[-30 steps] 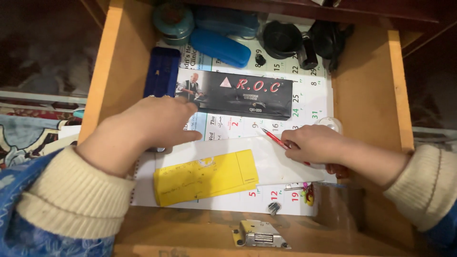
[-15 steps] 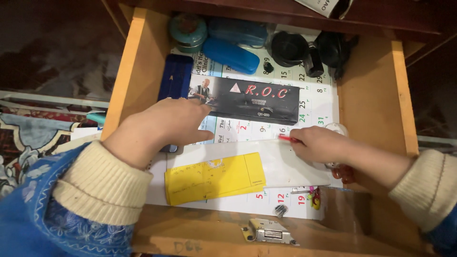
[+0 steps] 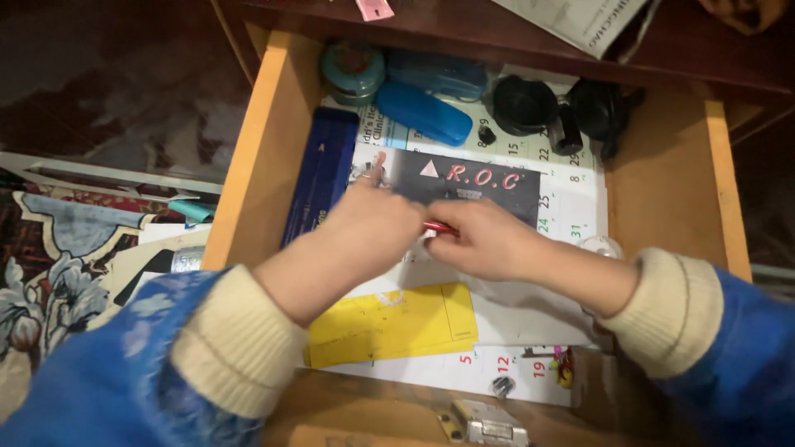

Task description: Organizing and cleaning a drawer by removing items, wiping the surface with a cloth, and rearranging items back inside.

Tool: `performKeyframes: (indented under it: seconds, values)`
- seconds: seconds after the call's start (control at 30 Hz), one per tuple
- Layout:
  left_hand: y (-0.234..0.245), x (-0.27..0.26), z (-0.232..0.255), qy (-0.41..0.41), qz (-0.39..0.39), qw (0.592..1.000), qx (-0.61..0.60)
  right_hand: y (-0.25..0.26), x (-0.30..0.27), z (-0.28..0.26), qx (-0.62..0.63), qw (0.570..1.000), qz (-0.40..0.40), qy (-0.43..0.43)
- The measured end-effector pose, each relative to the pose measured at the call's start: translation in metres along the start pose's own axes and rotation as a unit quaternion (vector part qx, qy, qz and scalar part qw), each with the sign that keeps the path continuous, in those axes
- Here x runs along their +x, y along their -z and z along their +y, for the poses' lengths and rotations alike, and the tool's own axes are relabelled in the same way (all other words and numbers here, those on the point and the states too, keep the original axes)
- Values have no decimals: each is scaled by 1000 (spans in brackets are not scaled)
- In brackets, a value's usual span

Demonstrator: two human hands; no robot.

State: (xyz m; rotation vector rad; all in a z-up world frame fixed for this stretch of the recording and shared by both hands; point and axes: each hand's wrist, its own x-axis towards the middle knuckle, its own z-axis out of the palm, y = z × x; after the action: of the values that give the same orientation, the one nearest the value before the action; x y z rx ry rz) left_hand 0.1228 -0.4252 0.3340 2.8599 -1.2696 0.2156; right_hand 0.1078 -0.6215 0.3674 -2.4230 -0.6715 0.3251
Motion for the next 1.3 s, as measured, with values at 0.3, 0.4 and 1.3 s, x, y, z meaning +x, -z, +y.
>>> performKeyframes:
  seconds: [0.3, 0.4, 1.3]
  values:
    - [80, 2, 12, 98, -394, 913, -37, 69, 132, 96, -219, 962, 144, -76]
    - [85, 2, 13, 78, -395, 913, -64, 71, 163, 113, -300, 932, 141, -145]
    - [54, -6, 17, 42, -201, 972, -111, 31, 110, 89, -192, 975, 112, -14]
